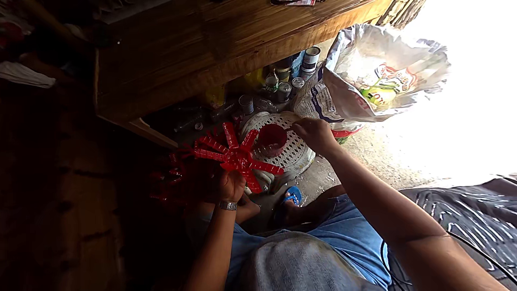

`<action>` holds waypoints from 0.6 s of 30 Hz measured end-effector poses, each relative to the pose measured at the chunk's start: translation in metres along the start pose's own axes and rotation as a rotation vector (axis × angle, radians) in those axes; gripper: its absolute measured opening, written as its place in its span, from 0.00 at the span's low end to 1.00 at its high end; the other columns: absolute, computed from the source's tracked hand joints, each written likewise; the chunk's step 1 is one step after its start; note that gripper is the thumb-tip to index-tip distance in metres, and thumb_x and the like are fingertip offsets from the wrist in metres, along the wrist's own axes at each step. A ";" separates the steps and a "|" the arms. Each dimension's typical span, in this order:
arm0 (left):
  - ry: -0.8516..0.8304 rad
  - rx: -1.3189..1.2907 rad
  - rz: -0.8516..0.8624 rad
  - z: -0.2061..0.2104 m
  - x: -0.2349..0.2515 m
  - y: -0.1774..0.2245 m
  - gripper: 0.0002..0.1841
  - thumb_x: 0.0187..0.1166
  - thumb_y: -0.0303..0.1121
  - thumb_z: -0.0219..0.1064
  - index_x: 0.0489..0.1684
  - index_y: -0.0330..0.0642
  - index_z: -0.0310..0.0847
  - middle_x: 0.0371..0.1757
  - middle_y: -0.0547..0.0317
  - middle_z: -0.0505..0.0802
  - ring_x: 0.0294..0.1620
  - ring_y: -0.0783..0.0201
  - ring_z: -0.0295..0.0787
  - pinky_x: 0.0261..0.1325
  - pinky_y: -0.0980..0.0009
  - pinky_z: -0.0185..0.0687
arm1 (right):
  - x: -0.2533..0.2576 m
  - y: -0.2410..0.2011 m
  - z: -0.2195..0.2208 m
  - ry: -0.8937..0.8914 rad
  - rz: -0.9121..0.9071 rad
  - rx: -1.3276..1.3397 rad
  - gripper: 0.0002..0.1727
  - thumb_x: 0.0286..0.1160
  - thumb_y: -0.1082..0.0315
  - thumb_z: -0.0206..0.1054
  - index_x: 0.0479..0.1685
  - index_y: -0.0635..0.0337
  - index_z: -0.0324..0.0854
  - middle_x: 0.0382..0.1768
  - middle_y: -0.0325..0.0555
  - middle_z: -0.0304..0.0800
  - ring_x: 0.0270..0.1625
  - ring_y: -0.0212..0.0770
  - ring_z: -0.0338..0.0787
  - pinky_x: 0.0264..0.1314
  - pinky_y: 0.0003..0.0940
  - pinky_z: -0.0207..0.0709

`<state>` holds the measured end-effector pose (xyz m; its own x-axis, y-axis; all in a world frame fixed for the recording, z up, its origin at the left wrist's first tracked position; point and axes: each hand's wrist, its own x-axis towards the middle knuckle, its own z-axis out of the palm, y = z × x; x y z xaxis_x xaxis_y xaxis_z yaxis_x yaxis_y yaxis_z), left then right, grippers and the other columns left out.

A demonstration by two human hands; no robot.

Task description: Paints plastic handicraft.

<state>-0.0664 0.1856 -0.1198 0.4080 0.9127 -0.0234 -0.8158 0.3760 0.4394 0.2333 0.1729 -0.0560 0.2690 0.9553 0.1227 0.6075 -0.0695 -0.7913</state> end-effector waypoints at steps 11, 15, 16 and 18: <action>0.145 0.123 -0.011 -0.012 0.011 -0.012 0.20 0.71 0.37 0.77 0.60 0.45 0.80 0.52 0.49 0.93 0.52 0.54 0.93 0.58 0.54 0.90 | -0.040 0.011 0.003 0.059 -0.151 -0.007 0.09 0.80 0.66 0.70 0.46 0.62 0.91 0.40 0.48 0.93 0.39 0.39 0.92 0.47 0.39 0.88; 0.123 0.136 -0.010 -0.015 0.007 -0.011 0.28 0.62 0.39 0.83 0.61 0.47 0.79 0.53 0.51 0.93 0.53 0.55 0.93 0.60 0.55 0.89 | -0.046 0.017 0.005 0.114 -0.195 -0.033 0.10 0.79 0.65 0.69 0.46 0.62 0.91 0.41 0.48 0.94 0.42 0.40 0.93 0.50 0.40 0.88; 0.112 0.148 -0.014 -0.016 0.007 -0.011 0.30 0.61 0.39 0.84 0.64 0.48 0.78 0.54 0.52 0.93 0.54 0.55 0.92 0.61 0.55 0.88 | -0.048 0.017 0.004 0.133 -0.198 -0.033 0.10 0.79 0.65 0.69 0.46 0.62 0.91 0.41 0.48 0.94 0.42 0.39 0.93 0.49 0.39 0.87; 0.112 0.158 -0.015 -0.016 0.007 -0.011 0.33 0.59 0.37 0.85 0.67 0.47 0.76 0.55 0.51 0.92 0.55 0.54 0.92 0.61 0.55 0.89 | -0.051 0.015 0.003 0.192 -0.207 -0.015 0.11 0.79 0.64 0.68 0.47 0.61 0.91 0.41 0.47 0.94 0.41 0.36 0.92 0.47 0.35 0.87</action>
<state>-0.0608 0.1906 -0.1394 0.3639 0.9228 -0.1267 -0.7318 0.3674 0.5740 0.2260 0.1237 -0.0758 0.2737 0.8779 0.3928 0.6749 0.1157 -0.7288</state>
